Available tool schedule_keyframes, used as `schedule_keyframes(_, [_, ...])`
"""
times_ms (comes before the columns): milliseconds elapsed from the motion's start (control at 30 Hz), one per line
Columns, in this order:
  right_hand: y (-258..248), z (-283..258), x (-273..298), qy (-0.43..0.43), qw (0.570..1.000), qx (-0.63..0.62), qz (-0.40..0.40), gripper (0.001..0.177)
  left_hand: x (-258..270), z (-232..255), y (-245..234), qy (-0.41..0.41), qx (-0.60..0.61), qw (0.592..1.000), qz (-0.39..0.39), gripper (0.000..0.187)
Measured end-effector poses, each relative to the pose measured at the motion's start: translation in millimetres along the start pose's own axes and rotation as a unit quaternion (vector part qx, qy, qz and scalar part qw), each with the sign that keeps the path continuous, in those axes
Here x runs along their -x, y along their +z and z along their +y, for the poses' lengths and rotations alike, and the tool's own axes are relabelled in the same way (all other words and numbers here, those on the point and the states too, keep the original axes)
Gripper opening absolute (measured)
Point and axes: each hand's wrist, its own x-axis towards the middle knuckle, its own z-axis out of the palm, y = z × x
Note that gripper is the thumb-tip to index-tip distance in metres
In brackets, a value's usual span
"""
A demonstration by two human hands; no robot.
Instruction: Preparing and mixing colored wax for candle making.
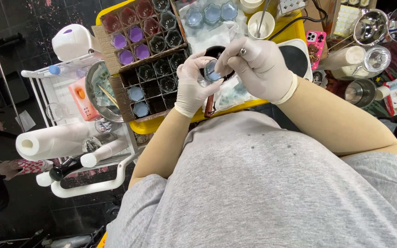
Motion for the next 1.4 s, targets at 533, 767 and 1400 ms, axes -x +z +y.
schedule_keyframes(533, [9, 37, 16, -0.005, 1.0, -0.015, -0.002, 0.009, -9, 1, -1, -0.072, -0.093, 0.989, -0.085, 0.049])
schedule_keyframes(767, [6, 50, 21, -0.008, 0.999, -0.026, 0.018, 0.013, -14, -9, 0, -0.047, -0.208, 0.973, -0.093, 0.052])
schedule_keyframes(1400, [12, 106, 68, 0.097, 0.914, -0.328, 0.22, 0.021, -79, 19, 12, -0.044, -0.453, 0.824, -0.339, 0.059])
